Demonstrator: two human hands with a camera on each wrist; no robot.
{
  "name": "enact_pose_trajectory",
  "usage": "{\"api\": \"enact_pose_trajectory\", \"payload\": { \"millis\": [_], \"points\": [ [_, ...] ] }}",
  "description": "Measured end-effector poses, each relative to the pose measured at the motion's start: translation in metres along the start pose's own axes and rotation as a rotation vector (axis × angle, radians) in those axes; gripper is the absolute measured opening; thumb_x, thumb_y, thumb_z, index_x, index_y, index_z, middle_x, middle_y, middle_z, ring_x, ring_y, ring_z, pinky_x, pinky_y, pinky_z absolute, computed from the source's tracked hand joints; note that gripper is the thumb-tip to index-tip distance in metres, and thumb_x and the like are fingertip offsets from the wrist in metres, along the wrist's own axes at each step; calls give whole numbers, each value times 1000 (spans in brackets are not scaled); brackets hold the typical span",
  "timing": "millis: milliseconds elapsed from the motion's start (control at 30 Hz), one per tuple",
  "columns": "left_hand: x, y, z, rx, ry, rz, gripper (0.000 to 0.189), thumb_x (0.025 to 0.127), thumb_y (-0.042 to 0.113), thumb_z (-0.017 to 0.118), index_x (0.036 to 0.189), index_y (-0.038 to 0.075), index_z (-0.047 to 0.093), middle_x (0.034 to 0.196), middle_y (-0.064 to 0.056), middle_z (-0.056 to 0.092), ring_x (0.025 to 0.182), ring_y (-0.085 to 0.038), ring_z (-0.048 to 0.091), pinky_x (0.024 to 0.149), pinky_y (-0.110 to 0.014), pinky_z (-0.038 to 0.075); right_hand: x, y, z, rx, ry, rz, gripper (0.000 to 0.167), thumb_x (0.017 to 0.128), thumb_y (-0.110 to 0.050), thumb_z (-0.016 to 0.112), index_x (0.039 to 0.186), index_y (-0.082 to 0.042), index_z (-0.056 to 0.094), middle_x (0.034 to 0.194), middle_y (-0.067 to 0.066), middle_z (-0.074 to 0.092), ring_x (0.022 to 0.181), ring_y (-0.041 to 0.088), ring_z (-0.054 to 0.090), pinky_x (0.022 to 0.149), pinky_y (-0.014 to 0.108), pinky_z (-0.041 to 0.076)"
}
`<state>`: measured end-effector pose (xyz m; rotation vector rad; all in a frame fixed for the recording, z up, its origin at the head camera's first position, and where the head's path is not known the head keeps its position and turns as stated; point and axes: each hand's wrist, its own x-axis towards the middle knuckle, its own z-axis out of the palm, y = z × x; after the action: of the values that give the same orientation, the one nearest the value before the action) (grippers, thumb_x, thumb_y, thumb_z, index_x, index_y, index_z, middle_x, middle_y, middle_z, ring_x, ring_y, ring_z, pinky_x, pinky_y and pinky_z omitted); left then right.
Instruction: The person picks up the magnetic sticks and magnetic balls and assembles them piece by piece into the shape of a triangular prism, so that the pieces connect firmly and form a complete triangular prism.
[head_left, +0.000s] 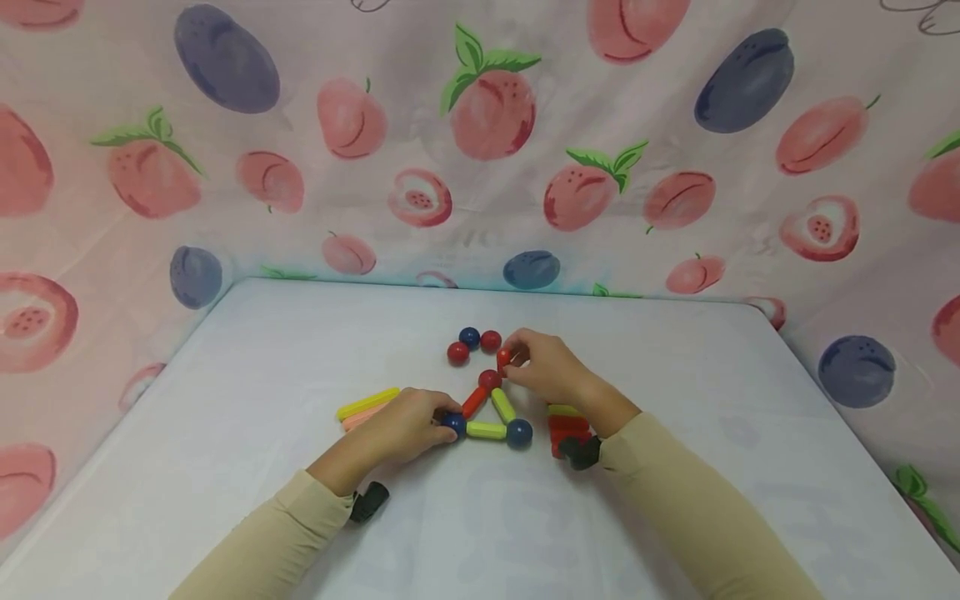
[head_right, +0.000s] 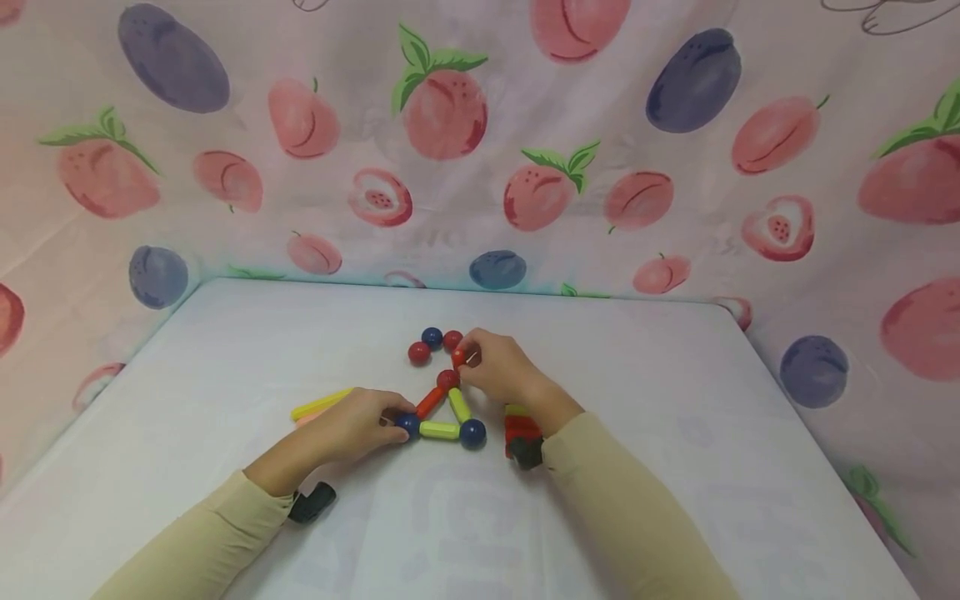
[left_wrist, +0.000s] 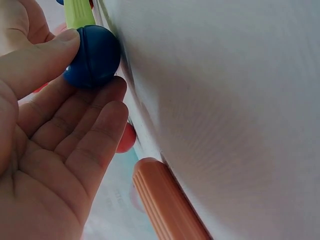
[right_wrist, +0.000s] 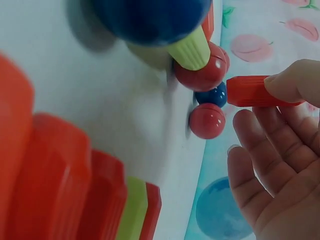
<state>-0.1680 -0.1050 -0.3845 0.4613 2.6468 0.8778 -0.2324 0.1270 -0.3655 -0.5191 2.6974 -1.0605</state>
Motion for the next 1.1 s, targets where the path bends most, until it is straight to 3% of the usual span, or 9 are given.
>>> {"api": "enact_pose_trajectory", "payload": {
  "millis": [1100],
  "points": [
    [0,3,0,6,3,0,33,90,15,77,122,7,71,107,-3,68,91,-17,58,89,-36,53,6,-10,10,-6,13,6,25,94,-13,70,118,-9,63,105,3,66,100,20,62,84,32,55]
  ]
}}
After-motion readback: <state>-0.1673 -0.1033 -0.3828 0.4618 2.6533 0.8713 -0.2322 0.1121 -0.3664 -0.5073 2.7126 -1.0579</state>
